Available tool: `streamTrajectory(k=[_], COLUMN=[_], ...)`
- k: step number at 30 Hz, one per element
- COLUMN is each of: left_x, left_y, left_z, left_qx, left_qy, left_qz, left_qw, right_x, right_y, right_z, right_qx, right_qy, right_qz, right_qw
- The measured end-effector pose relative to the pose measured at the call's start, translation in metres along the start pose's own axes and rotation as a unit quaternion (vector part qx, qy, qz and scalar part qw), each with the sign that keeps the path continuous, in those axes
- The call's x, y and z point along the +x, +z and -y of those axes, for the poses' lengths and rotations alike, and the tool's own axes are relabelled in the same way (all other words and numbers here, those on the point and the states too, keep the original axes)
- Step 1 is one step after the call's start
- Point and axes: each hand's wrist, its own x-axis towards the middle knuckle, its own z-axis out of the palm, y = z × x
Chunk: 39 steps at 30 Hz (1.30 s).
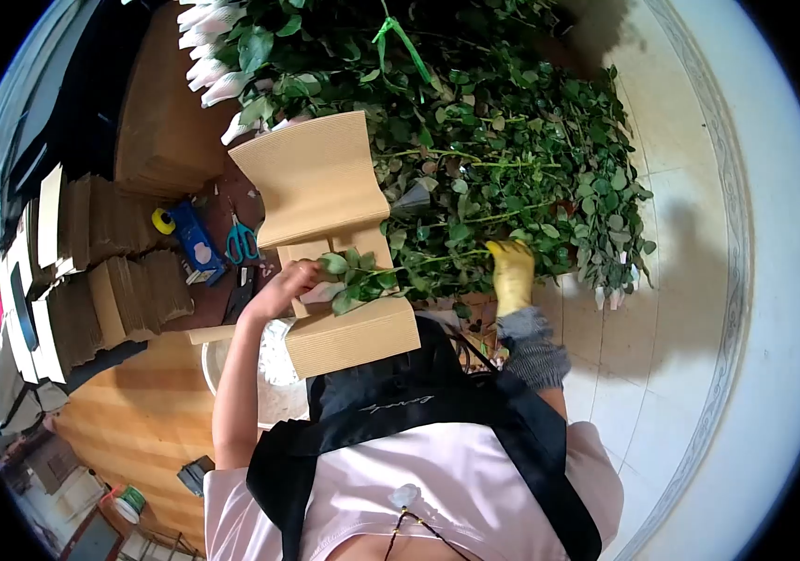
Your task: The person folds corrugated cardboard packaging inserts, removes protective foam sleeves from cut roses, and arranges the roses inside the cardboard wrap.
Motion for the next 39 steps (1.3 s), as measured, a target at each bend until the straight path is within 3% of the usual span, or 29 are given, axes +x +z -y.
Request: streamTrajectory(k=[1,2,3,4,6,8,10,12,13,14,15,16,19,20,23,26,27,28,32,36,37,39], left_x=[-0.001,0.000,-0.002,-0.003,-0.007,-0.006,-0.003,-0.003,-0.003,-0.003,-0.004,-0.004,-0.005,-0.006,-0.006,-0.005,-0.005,-0.006,-0.003,0.001,0.004,0.008], left_y=[0.005,0.010,0.019,0.023,0.028,0.028,0.029,0.028,0.028,0.028,0.028,0.028,0.029,0.029,0.030,0.029,0.029,0.029,0.025,0.022,0.019,0.011], left_z=[0.004,0.006,0.012,0.018,0.019,0.019,0.018,0.019,0.020,0.021,0.022,0.019,0.022,0.025,0.023,0.026,0.025,0.023,0.027,0.035,0.040,0.034], left_qx=[0.211,0.410,0.423,0.453,0.417,0.411,0.402,0.376,0.376,0.376,0.377,0.379,0.393,0.385,0.371,0.369,0.367,0.368,0.339,0.308,0.287,0.248], left_qy=[0.108,0.212,0.240,0.244,0.248,0.245,0.242,0.231,0.230,0.232,0.234,0.236,0.256,0.257,0.261,0.262,0.265,0.261,0.244,0.252,0.240,0.137], left_qz=[0.012,0.021,-0.019,-0.050,-0.067,-0.076,-0.087,-0.086,-0.092,-0.090,-0.088,-0.092,-0.089,-0.097,-0.093,-0.100,-0.099,-0.100,-0.094,-0.098,-0.097,-0.073], left_qw=[0.971,0.887,0.873,0.856,0.872,0.875,0.879,0.894,0.893,0.893,0.892,0.890,0.879,0.881,0.887,0.886,0.886,0.887,0.904,0.912,0.922,0.956], right_x=[-0.010,-0.014,0.007,0.022,0.069,0.108,0.159,0.208,0.228,0.241,0.249,0.241,0.235,0.222,0.218,0.190,0.176,0.157,0.098,0.053,0.044,0.030], right_y=[0.017,0.030,0.015,-0.011,-0.063,-0.082,-0.069,-0.026,0.000,0.022,0.031,0.076,0.049,0.012,-0.046,-0.085,-0.093,-0.098,-0.121,-0.117,-0.104,-0.086], right_z=[-0.005,-0.011,-0.008,-0.011,-0.010,-0.003,0.010,0.009,0.003,0.000,0.009,-0.004,0.012,0.011,-0.003,-0.043,-0.065,-0.086,-0.109,-0.064,-0.057,-0.032], right_qx=[-0.026,-0.051,-0.075,-0.005,0.119,0.232,0.348,0.225,0.111,-0.005,0.002,-0.006,-0.068,-0.083,-0.213,-0.332,-0.272,-0.202,-0.088,0.118,0.114,0.111], right_qy=[0.025,0.049,0.043,0.069,0.136,0.105,0.023,0.037,0.005,-0.025,0.087,0.015,-0.017,-0.020,0.022,0.120,0.140,0.095,0.033,-0.023,-0.060,-0.097], right_qz=[0.113,0.223,0.330,0.401,0.488,0.355,0.116,-0.005,-0.019,-0.033,0.190,0.097,0.115,-0.019,-0.075,-0.193,-0.175,-0.168,-0.130,-0.073,-0.043,0.019], right_qw=[0.993,0.972,0.940,0.914,0.854,0.899,0.930,0.974,0.994,0.999,0.978,0.995,0.991,0.996,0.974,0.915,0.936,0.960,0.987,0.990,0.991,0.989])
